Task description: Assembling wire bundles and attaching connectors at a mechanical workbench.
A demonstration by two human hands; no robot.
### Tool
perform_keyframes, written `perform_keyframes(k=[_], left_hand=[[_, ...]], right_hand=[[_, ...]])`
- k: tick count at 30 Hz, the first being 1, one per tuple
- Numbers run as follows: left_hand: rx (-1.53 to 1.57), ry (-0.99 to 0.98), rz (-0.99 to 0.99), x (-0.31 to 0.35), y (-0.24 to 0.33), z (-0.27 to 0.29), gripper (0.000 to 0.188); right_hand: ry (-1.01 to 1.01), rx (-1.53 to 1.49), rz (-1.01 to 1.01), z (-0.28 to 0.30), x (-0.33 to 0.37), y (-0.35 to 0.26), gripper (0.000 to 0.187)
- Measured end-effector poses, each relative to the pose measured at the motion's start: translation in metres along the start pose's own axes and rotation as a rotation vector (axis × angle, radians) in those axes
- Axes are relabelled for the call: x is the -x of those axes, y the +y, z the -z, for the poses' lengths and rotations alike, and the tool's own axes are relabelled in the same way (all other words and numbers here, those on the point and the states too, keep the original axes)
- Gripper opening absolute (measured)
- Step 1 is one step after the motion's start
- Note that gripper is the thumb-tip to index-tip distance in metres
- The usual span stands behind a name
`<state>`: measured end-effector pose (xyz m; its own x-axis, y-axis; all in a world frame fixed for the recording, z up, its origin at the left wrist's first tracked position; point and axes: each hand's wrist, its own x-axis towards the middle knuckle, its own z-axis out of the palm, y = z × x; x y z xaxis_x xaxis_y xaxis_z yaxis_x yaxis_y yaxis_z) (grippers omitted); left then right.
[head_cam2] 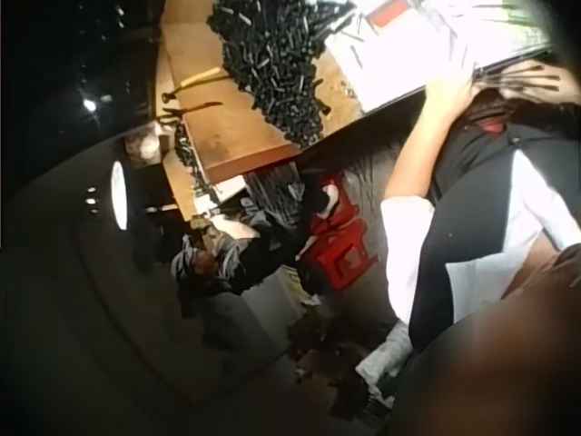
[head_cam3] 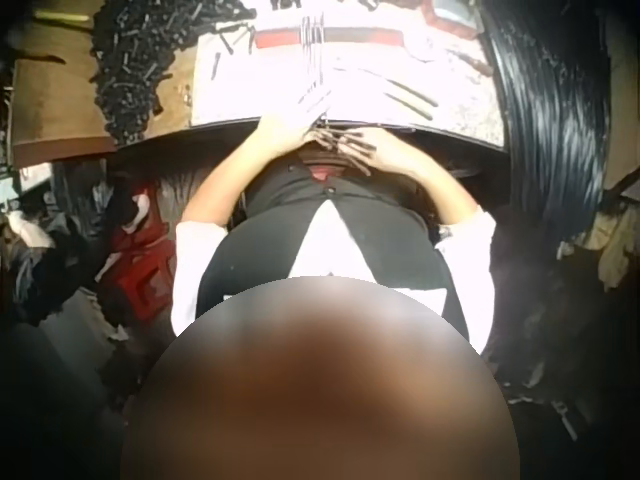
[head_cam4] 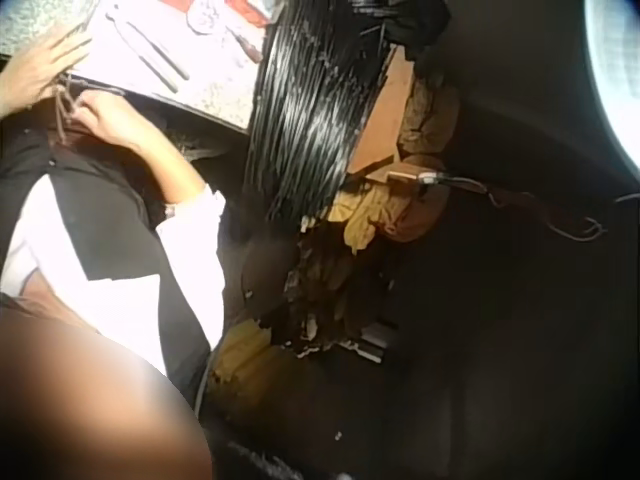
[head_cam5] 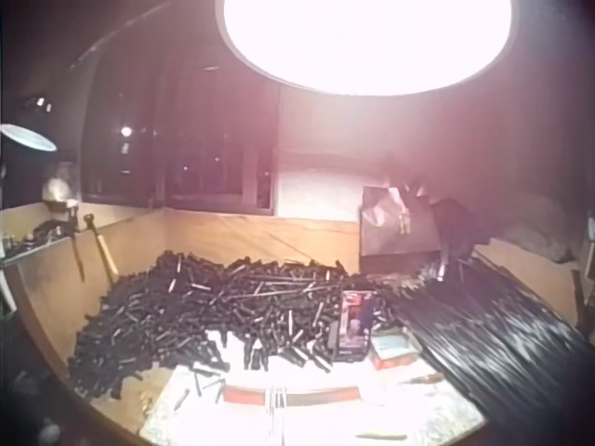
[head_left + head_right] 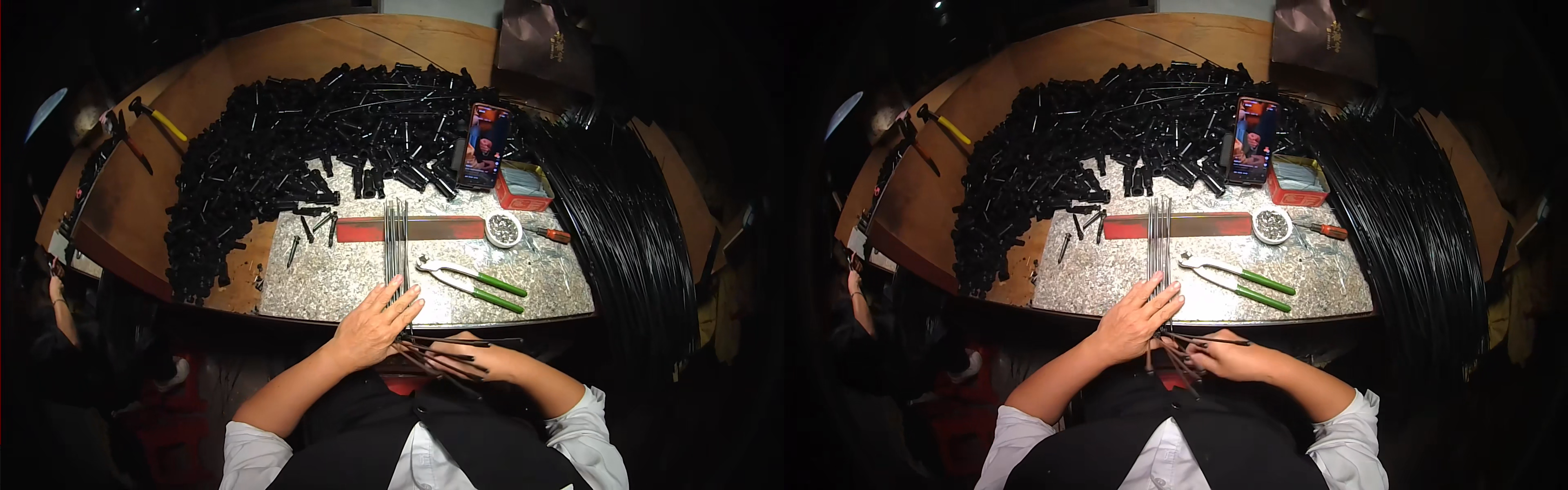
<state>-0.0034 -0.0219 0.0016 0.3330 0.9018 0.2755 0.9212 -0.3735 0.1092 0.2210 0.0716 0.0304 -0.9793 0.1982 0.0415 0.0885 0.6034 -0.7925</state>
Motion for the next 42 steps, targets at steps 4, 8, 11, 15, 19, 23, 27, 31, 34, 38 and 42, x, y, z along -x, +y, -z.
perform_keyframes(k=[4,8,11,15,19,23,27,31,34,38,42], left_hand=[[0.039,0.006,0.01,-0.005,0.004,0.003,0.074],[0.012,0.046,0.008,-0.004,0.002,-0.003,0.071],[-0.003,0.07,0.023,-0.005,0.001,-0.007,0.069],[-0.002,0.066,0.047,-0.006,0.0,-0.006,0.069],[-0.019,0.05,0.061,-0.005,-0.001,-0.007,0.072],[-0.085,0.039,0.042,-0.005,-0.003,-0.009,0.074],[-0.076,0.033,0.044,-0.006,-0.002,-0.009,0.073],[-0.068,0.03,0.046,-0.006,0.0,-0.007,0.073],[-0.064,0.032,0.047,-0.005,-0.001,-0.007,0.072],[-0.062,0.051,0.05,-0.005,-0.001,-0.008,0.072],[-0.072,0.057,0.044,-0.006,-0.001,-0.007,0.071]], right_hand=[[0.032,-0.28,-0.279,0.03,-0.017,-0.003,0.021],[0.331,-0.169,-0.356,0.058,-0.047,-0.002,0.022],[0.446,0.13,-0.241,0.072,-0.075,0.012,0.022],[0.449,0.254,-0.198,0.074,-0.107,0.026,0.023],[0.377,0.191,-0.263,0.076,-0.136,0.049,0.023],[0.1,-0.258,-0.576,0.089,-0.15,0.048,0.016],[0.053,-0.561,-0.645,0.088,-0.159,0.068,0.012],[0.046,-0.772,-0.638,0.087,-0.157,0.074,0.011],[0.081,-0.825,-0.621,0.085,-0.155,0.07,0.017],[0.161,-0.721,-0.62,0.082,-0.154,0.063,0.017],[0.146,-0.67,-0.618,0.083,-0.151,0.059,0.016]])
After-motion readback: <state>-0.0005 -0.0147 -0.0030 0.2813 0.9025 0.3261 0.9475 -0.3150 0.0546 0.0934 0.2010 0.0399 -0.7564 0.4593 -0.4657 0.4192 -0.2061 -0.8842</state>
